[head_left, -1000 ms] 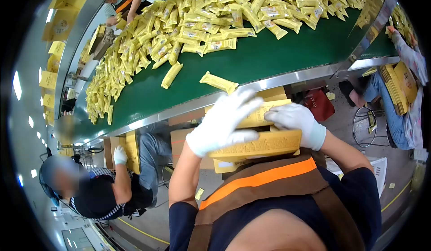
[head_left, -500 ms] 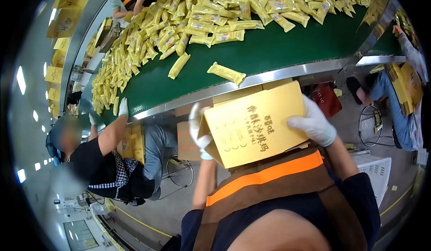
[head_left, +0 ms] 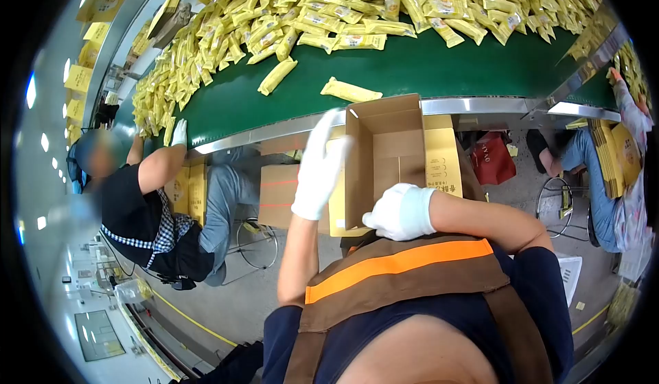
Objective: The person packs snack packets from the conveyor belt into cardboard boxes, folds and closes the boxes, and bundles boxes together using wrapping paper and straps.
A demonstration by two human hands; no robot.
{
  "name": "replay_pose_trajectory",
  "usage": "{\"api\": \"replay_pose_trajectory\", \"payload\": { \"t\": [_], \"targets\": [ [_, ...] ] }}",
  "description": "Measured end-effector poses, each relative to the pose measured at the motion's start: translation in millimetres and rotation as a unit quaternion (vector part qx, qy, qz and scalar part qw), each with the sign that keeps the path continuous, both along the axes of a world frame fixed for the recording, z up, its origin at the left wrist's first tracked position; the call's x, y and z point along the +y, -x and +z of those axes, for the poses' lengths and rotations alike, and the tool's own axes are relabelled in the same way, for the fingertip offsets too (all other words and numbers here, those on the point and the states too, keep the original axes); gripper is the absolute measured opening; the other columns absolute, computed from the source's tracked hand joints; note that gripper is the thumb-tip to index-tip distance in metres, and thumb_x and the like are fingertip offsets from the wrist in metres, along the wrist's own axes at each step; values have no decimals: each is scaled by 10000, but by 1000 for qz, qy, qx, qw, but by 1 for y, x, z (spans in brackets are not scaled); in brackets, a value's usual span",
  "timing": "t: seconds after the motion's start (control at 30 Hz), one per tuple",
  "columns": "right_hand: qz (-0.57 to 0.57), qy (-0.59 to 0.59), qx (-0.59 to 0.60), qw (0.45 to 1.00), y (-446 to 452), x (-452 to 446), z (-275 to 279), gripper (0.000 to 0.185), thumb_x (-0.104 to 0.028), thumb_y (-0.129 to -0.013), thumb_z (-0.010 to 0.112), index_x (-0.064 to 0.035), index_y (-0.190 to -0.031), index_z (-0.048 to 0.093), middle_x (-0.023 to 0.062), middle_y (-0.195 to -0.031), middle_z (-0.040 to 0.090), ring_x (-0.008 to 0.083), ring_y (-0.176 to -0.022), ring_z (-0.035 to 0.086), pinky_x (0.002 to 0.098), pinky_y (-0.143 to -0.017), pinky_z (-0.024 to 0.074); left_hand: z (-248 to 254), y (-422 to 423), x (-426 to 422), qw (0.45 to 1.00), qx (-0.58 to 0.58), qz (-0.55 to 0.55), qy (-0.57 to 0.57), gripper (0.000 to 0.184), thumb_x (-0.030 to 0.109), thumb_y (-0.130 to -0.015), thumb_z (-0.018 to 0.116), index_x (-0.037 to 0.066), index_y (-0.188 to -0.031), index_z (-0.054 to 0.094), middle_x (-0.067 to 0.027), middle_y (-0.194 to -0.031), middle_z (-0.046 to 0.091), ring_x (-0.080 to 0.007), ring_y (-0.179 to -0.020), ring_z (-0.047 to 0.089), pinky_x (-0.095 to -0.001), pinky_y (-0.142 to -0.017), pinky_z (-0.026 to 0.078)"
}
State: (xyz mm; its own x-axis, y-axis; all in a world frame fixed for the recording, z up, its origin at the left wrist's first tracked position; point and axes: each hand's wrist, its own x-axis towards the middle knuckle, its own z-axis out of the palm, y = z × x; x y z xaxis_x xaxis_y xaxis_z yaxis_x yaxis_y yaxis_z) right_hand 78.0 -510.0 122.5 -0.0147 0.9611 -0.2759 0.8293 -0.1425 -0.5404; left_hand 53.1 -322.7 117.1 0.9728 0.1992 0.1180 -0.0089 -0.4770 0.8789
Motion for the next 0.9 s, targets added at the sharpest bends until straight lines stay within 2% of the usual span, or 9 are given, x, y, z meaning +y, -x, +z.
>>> {"api": "replay_pose_trajectory", "payload": {
  "t": [0.07, 0.1, 0.17, 0.2, 0.23, 0.37, 0.6, 0.77, 0.9],
  "targets": [
    [-60, 39, 54, 996, -11, -13, 16, 326, -383, -855, 597, -80, -964, 648, 176, -844, 691, 373, -836, 674, 481, -777, 511, -1, -2, -26, 966, 47, -89, -237, 595, 225, -874, 665, 55, -1410, 472, -240, -1433, 465, -377, -1357, 418, -401, -1103, 365],
    [-93, 59, 78, 991, -21, -23, 23, 353, -405, -847, 606, -79, -973, 658, 172, -852, 696, 370, -864, 675, 485, -815, 503, -14, -7, -31, 962, 123, -106, -218, 612, 202, -866, 663, 40, -1420, 457, -240, -1439, 466, -372, -1364, 415, -392, -1115, 350],
    [-205, 83, -143, 965, -40, -42, 24, 430, -439, -808, 652, -87, -1054, 667, 204, -1106, 669, 383, -1126, 590, 504, -1000, 409, -22, -10, -11, 985, 100, -134, -47, 607, 169, -865, 642, 51, -1430, 452, -244, -1429, 479, -355, -1355, 434, -375, -1110, 355],
    [-247, 1, -209, 946, -41, -63, 6, 458, -402, -800, 674, -83, -1128, 642, 215, -1254, 578, 394, -1240, 487, 513, -1059, 344, -31, -9, -5, 989, 93, -112, -33, 617, 114, -863, 612, 37, -1448, 431, -225, -1434, 491, -301, -1349, 456, -347, -1103, 357],
    [-286, -83, -275, 914, -42, -78, -13, 506, -365, -791, 695, -79, -1201, 618, 227, -1401, 487, 405, -1355, 383, 523, -1118, 278, -37, -7, -2, 974, 137, -111, 140, 626, 70, -864, 594, 22, -1462, 415, -176, -1448, 492, -241, -1333, 466, -310, -1098, 349],
    [-510, -222, -105, 825, -49, -95, -46, 626, -166, -811, 667, -16, -1378, 448, 254, -1518, 310, 460, -1404, 288, 478, -1160, 255, -68, 5, -15, 955, 120, -48, 268, 652, 44, -876, 557, 3, -1495, 356, -137, -1506, 414, -219, -1363, 406, -301, -1115, 315],
    [-585, -368, 194, 697, -49, -118, -103, 546, 40, -871, 448, 49, -1417, 422, 197, -1561, 313, 294, -1463, 279, 363, -1188, 226, -120, 24, -13, 918, 108, 19, 382, 609, 105, -962, 475, -20, -1522, 268, -130, -1573, 303, -223, -1428, 306, -318, -1164, 248],
    [-575, -353, 140, 725, -27, -77, -138, 573, -348, -1038, 362, 64, -1436, 391, 250, -1511, 367, 353, -1428, 336, 383, -1162, 268, -164, 21, -36, 993, 84, -19, 85, 563, 145, -979, 431, -6, -1507, 305, -190, -1559, 301, -292, -1442, 296, -340, -1169, 252],
    [-577, -369, 72, 725, -40, -78, -136, 563, -342, -994, 436, 74, -1374, 448, 277, -1419, 450, 419, -1315, 440, 438, -1121, 316, -141, 11, -33, 989, -10, 34, -141, 589, 204, -937, 505, 49, -1487, 361, -254, -1519, 322, -432, -1405, 301, -453, -1148, 273]
  ]
}}
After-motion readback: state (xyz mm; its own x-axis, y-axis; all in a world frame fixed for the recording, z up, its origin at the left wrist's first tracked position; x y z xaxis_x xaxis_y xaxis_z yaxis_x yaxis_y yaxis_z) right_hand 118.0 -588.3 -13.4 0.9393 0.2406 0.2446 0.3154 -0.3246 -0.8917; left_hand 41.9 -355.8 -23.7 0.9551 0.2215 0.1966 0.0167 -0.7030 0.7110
